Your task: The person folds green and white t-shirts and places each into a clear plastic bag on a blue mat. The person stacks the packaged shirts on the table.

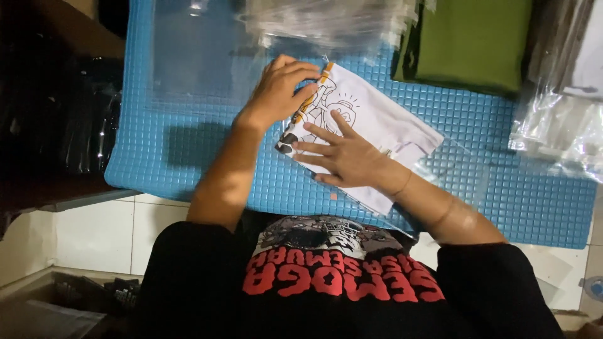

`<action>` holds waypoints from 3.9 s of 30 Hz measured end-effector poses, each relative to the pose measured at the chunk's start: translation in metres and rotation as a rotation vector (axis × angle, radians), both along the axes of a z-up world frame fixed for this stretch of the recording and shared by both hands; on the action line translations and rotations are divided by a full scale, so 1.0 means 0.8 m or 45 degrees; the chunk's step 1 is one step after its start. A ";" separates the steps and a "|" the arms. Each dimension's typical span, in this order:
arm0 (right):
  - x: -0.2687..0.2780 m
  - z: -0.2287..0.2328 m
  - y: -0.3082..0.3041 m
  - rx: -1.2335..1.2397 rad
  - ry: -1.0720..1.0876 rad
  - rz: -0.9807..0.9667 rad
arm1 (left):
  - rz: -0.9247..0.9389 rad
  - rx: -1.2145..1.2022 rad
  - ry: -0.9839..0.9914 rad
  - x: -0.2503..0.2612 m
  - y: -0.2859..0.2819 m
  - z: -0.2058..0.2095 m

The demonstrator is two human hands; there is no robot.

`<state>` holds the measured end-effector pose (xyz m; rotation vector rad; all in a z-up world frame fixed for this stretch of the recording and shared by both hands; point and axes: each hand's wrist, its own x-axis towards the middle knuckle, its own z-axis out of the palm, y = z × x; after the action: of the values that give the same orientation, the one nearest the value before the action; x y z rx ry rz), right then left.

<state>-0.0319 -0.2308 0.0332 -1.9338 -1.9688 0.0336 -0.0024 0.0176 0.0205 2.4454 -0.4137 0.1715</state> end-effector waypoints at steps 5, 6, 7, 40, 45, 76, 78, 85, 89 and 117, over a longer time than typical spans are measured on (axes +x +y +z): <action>-0.008 -0.001 0.002 -0.092 -0.193 -0.178 | 0.056 0.127 -0.070 -0.007 -0.008 -0.006; -0.009 0.003 -0.005 -0.094 -0.192 -0.191 | 0.043 0.125 -0.071 -0.008 -0.007 -0.010; -0.012 0.007 -0.013 -0.069 -0.093 -0.179 | 0.049 0.191 -0.134 -0.009 -0.008 -0.014; 0.041 0.016 -0.171 -0.190 0.032 -1.266 | 0.352 0.222 -0.431 -0.165 -0.108 -0.025; 0.041 0.115 -0.159 -0.199 0.496 -1.100 | 0.284 -0.106 -0.351 -0.172 -0.130 -0.020; -0.111 0.069 -0.215 0.153 0.926 -1.183 | 0.229 0.234 0.066 -0.134 -0.065 0.020; -0.109 0.039 -0.222 0.308 1.004 -1.105 | 0.232 0.198 0.078 -0.136 -0.064 0.025; -0.096 -0.004 -0.213 0.427 0.341 -0.834 | 0.188 0.190 0.104 -0.134 -0.053 0.025; -0.094 -0.023 -0.210 0.204 -0.102 -0.833 | 0.201 0.303 -0.100 -0.126 -0.040 -0.002; 0.016 0.049 -0.068 -0.173 -0.114 -0.426 | 0.049 -0.169 0.088 -0.009 0.035 -0.013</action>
<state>-0.0194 -0.2849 0.0724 -2.3674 -1.7083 -0.0090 -0.0100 0.0454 0.0099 2.3226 -0.3154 0.1266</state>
